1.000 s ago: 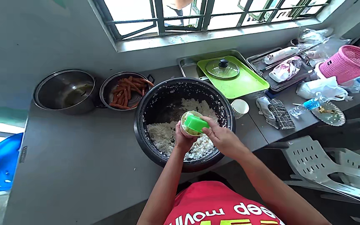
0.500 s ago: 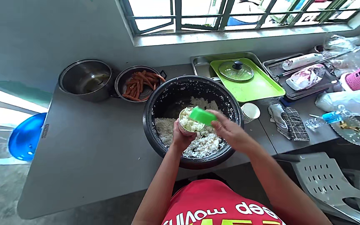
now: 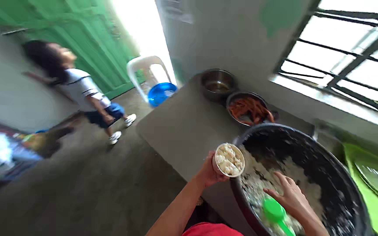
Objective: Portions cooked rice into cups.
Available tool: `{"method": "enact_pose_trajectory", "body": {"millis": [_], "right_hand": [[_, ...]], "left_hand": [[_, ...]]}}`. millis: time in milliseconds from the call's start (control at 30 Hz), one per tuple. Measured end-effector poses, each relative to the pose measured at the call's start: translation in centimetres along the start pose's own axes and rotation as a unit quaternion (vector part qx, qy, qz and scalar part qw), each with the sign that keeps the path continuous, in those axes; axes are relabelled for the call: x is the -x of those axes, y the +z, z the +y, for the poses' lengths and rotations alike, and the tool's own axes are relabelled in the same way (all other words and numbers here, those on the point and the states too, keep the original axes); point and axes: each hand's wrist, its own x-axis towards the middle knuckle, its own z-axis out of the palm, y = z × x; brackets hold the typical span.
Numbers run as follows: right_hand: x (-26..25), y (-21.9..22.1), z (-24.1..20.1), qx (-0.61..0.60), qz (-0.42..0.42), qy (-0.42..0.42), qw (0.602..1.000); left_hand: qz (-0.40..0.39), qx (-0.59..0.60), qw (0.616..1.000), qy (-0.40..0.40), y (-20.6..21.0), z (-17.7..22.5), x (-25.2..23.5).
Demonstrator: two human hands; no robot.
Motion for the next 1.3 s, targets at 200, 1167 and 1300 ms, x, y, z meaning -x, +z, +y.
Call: {"method": "enact_pose_trajectory", "body": {"millis": [200,1167,1300], "right_hand": [[-1.9,1.9,-15.2,-0.038,-0.029,-0.352,0.935],[-22.6,17.9,-26.7,0.169,-0.208,-0.148,0.952],[-18.9,13.4,-26.7,0.065,-0.190,-0.168,0.965]], "left_hand": [[0.045,0.019,0.999,-0.009,-6.2,-0.2,2.4],[0.397,-0.118,0.908,0.059,-18.0,3.8,1.1],[0.409,-0.174,0.888,0.114,-16.6,3.1,2.8]]}}
